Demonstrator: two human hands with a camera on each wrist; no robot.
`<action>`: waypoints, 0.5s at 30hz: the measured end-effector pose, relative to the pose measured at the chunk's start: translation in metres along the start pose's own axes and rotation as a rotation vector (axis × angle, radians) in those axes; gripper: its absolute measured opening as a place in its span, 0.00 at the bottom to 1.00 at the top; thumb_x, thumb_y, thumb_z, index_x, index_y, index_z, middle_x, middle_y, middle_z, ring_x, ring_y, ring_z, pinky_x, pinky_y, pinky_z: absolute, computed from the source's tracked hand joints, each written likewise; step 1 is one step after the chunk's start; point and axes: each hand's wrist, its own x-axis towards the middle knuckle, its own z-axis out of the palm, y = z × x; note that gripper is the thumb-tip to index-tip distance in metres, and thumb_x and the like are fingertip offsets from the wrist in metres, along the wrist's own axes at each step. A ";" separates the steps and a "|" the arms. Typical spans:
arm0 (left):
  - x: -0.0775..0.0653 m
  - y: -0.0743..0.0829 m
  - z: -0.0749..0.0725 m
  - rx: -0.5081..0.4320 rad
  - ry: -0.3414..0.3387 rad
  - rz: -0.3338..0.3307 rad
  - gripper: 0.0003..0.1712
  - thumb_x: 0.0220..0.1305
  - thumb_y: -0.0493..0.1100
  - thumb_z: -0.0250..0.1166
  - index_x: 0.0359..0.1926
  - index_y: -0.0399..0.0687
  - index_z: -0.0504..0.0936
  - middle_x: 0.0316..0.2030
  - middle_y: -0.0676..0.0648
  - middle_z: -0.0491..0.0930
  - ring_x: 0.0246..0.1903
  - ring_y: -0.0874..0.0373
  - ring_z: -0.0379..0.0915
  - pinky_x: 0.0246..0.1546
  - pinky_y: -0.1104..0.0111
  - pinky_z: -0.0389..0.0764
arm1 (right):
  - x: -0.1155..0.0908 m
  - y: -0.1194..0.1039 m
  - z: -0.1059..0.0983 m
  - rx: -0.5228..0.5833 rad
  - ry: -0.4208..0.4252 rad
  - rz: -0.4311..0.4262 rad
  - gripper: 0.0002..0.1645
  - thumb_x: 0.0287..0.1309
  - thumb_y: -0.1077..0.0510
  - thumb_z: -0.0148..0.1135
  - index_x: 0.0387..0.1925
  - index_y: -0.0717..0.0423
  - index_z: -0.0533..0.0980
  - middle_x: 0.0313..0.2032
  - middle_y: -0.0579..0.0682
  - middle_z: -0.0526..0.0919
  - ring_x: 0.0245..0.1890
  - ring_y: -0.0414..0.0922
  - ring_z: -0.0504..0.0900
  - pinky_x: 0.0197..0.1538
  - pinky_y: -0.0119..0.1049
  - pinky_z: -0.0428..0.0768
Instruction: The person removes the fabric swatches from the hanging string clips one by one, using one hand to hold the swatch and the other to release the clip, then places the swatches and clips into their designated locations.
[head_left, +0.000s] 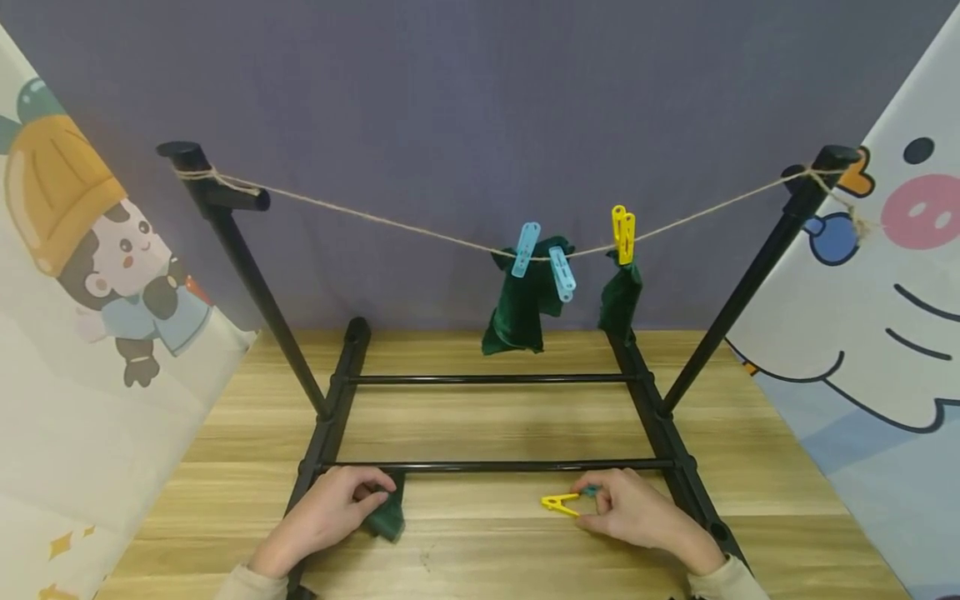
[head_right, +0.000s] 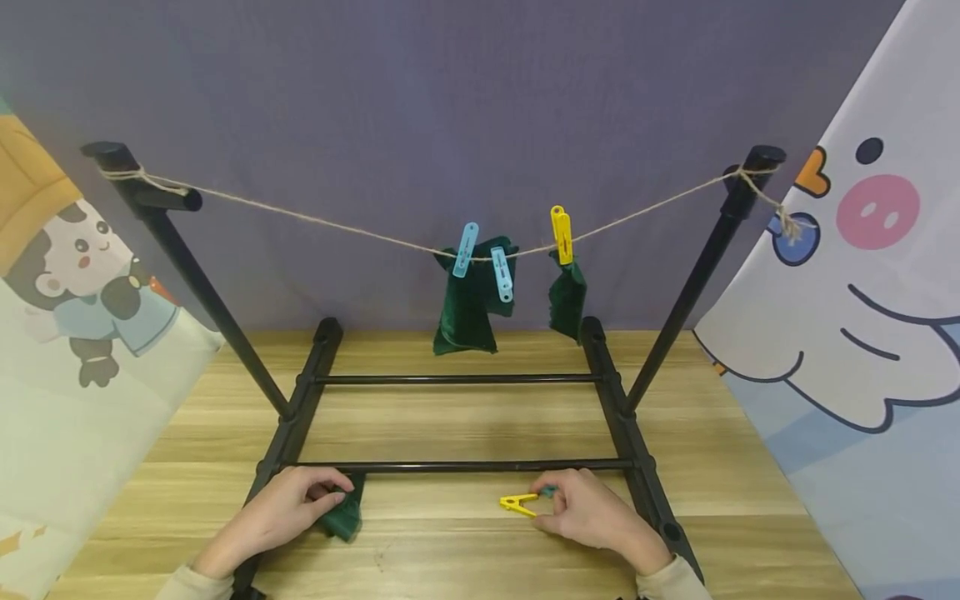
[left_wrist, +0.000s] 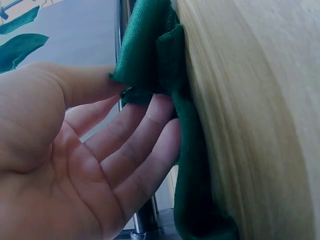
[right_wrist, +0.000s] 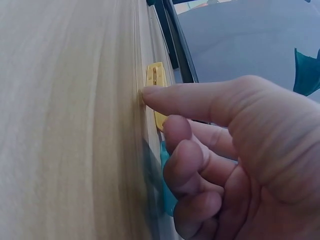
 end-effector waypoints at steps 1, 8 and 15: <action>0.000 0.000 0.000 0.009 0.003 0.001 0.08 0.73 0.44 0.69 0.50 0.53 0.90 0.40 0.56 0.90 0.35 0.70 0.81 0.34 0.73 0.81 | 0.000 0.000 0.000 0.002 0.000 0.000 0.25 0.62 0.51 0.78 0.56 0.58 0.83 0.15 0.34 0.74 0.12 0.29 0.62 0.18 0.22 0.59; -0.001 0.003 0.001 0.106 0.054 0.016 0.07 0.72 0.47 0.71 0.48 0.58 0.90 0.46 0.55 0.91 0.42 0.63 0.86 0.40 0.68 0.85 | 0.000 0.000 -0.001 0.011 0.000 -0.002 0.24 0.61 0.51 0.78 0.56 0.57 0.84 0.16 0.35 0.76 0.14 0.29 0.65 0.19 0.23 0.61; 0.000 0.010 -0.001 0.152 0.118 0.032 0.06 0.71 0.44 0.72 0.47 0.59 0.90 0.46 0.56 0.92 0.43 0.64 0.86 0.40 0.69 0.84 | 0.000 0.001 -0.005 0.047 -0.001 -0.037 0.24 0.61 0.51 0.78 0.55 0.58 0.84 0.20 0.36 0.80 0.16 0.28 0.68 0.21 0.25 0.67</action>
